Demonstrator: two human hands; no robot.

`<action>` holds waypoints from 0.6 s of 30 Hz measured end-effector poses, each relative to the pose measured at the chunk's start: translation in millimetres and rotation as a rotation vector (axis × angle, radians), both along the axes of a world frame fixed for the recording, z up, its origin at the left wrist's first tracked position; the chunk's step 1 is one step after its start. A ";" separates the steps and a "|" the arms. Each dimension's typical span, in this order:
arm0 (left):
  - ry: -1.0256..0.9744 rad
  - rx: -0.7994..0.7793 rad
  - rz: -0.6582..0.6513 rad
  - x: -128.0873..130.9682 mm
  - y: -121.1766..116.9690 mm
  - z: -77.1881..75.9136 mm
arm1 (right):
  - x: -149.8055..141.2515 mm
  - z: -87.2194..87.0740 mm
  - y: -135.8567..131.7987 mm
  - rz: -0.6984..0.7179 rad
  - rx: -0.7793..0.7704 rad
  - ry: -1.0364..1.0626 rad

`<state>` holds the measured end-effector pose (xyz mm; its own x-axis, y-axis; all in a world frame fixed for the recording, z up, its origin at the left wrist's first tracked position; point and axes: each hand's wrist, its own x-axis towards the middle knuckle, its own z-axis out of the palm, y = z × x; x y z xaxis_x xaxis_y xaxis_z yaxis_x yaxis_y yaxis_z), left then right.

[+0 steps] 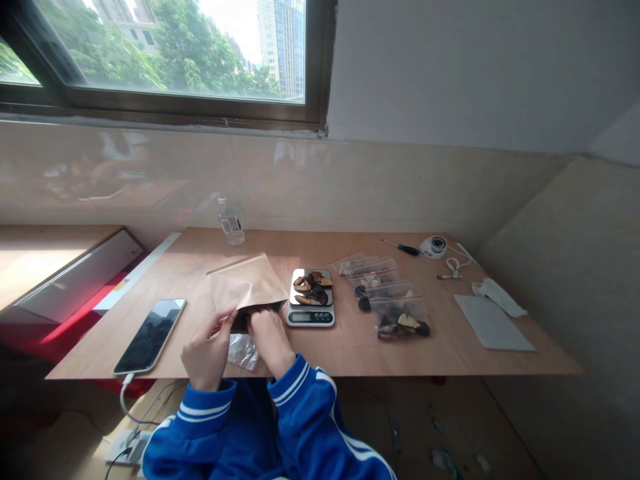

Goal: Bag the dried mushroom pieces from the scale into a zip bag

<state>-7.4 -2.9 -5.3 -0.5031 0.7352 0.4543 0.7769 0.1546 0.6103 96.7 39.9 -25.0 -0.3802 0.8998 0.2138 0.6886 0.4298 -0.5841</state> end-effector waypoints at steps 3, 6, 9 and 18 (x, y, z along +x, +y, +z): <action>0.022 0.009 0.008 0.7 0.9 0.5 | 2.1 1.1 -8.6 -0.053 0.056 0.089; -0.008 0.014 0.007 0.4 0.4 3.6 | 12.0 4.6 -24.8 -0.070 0.108 0.330; -0.087 0.037 -0.013 -1.8 0.5 9.9 | 31.7 3.0 -43.8 -0.089 0.116 0.537; -0.087 0.266 -0.017 -11.4 31.1 47.3 | 120.3 -24.9 -42.9 -0.428 0.056 0.579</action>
<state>-18.8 28.3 42.0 -0.5378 0.6043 0.5878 0.7206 -0.0324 0.6926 217.0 -3.1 -49.9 0.1910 0.9263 0.3248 0.3901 0.2320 -0.8910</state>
